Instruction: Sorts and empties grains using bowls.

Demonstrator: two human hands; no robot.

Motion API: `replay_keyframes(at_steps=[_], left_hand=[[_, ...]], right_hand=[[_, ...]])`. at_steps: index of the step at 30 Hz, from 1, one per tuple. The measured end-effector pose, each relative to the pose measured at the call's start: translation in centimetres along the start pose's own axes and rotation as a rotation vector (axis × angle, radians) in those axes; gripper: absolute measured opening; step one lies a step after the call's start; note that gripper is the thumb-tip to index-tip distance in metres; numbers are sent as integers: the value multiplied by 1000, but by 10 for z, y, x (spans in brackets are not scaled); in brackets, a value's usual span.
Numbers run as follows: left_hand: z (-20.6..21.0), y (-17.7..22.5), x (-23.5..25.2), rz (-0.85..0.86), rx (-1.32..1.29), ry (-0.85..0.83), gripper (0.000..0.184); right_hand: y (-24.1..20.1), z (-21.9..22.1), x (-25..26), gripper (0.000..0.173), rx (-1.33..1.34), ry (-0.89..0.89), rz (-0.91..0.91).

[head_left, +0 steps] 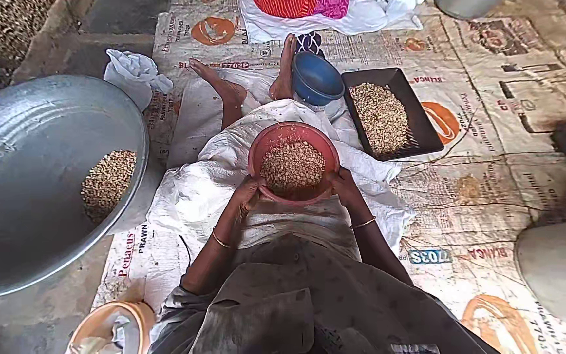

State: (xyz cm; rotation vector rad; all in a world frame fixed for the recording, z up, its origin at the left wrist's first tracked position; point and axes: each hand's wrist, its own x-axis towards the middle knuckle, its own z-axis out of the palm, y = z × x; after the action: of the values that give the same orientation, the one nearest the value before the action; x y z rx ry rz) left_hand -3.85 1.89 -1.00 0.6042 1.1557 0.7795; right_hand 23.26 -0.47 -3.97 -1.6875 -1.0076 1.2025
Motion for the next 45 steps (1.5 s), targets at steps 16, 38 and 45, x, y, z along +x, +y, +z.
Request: replay_keyframes(at_steps=[16, 38, 45], left_hand=[[4, 5, -3, -38, -30, -12, 23], [-27, -50, -30, 198, -31, -146, 55], [-23, -56, -25, 245, -65, -169, 64]], right_hand=[[-3, -2, -6, 21, 67, -12, 34], [10, -28, -23, 41, -316, -28, -182], [-16, -10, -15, 26, -347, 217, -665]])
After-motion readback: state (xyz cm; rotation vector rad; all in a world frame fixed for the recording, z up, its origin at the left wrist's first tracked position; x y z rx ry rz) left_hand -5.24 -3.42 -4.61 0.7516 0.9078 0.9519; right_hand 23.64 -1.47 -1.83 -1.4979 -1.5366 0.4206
